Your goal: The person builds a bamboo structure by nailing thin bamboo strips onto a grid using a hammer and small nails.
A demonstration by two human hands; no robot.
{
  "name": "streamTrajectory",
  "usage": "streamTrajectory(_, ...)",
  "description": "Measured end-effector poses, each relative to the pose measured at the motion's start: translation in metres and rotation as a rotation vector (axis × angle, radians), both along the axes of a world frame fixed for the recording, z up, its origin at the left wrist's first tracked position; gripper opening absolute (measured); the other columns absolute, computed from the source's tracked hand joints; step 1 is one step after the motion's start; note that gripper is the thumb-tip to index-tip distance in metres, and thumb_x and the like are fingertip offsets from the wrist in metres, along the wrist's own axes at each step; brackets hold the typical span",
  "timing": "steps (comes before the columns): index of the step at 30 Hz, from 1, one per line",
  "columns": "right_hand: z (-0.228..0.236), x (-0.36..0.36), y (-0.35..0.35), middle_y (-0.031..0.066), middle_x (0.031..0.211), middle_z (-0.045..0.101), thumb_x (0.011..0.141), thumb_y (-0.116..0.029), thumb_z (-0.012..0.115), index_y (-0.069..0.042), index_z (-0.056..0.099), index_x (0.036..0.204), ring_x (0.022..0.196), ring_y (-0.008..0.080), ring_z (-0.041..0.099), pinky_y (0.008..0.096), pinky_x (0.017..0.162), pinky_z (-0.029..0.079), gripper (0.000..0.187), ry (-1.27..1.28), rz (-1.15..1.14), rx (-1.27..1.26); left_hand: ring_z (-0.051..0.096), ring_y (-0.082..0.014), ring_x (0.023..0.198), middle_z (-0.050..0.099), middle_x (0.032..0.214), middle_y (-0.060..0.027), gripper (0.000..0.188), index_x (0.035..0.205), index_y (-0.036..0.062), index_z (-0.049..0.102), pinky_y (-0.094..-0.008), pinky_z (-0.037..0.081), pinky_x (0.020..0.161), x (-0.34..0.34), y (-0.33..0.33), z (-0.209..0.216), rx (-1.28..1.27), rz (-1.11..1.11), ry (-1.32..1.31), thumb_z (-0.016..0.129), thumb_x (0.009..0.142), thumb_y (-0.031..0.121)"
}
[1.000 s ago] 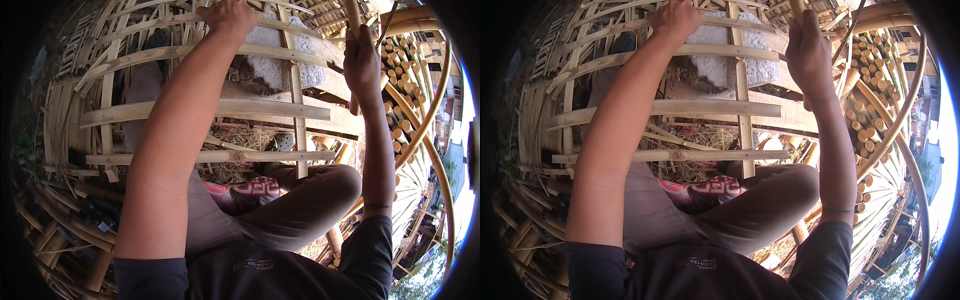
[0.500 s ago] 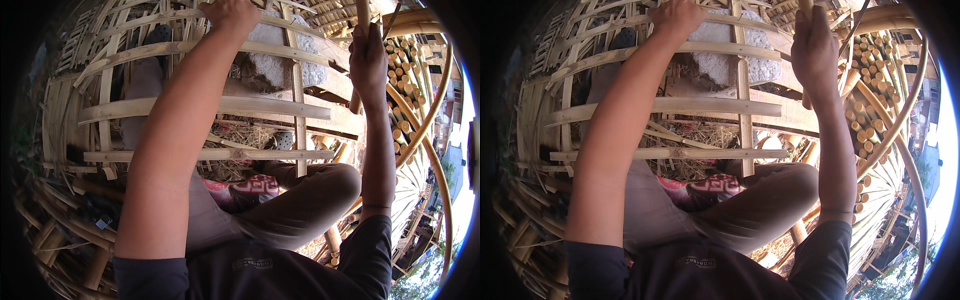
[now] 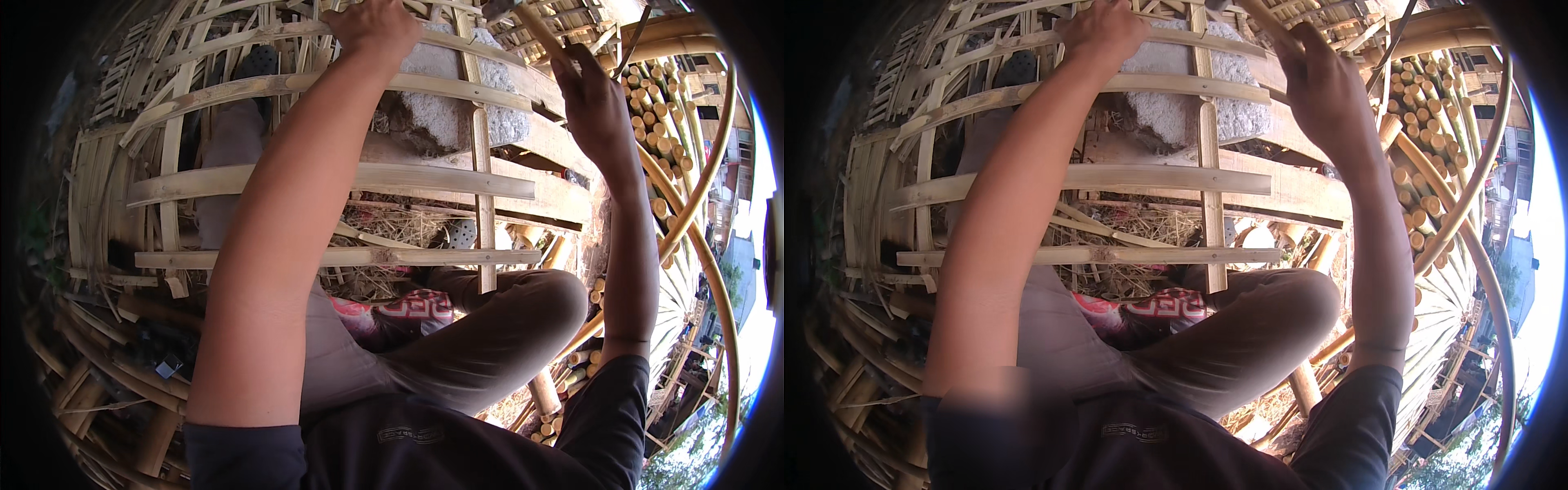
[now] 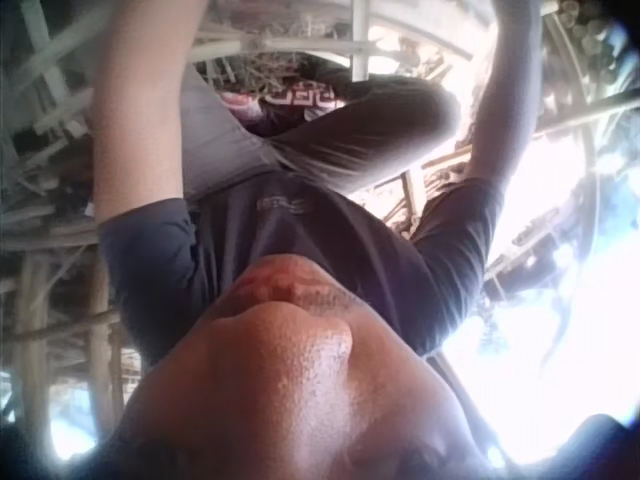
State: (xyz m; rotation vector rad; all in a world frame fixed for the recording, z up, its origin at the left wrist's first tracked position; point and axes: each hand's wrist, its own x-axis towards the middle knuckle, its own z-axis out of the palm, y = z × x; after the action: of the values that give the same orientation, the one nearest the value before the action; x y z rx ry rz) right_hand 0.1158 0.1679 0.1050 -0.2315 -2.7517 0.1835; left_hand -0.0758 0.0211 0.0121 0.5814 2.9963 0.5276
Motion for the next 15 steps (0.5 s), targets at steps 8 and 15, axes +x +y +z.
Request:
streamTrajectory(8,-0.021,0.002,-0.008,0.0233,0.071,0.065,0.099,-0.018,0.054,-0.007,0.052,0.112,0.067,0.0462,0.064,0.0535,0.058,0.047,0.017,-0.059,0.044,-0.015,0.066,-0.0318,0.108,0.070,0.114,-0.0160,0.034,0.116,0.0108,0.067,-0.0528,0.043,0.096,-0.001,0.002,0.008,0.056,0.027,0.013,0.049,0.092,0.025)
streamTrajectory(15,-0.037,-0.004,-0.004,0.0248,0.070,0.064,0.100,-0.018,0.052,-0.005,0.053,0.111,0.065,0.0459,0.064,0.0504,0.053,0.044,0.017,-0.128,0.076,0.031,0.061,-0.0359,0.114,0.064,0.123,-0.0194,0.039,0.124,0.0071,0.063,-0.0499,0.039,0.104,0.003,-0.003,0.015,0.112,-0.016,-0.107,0.051,0.092,0.025)
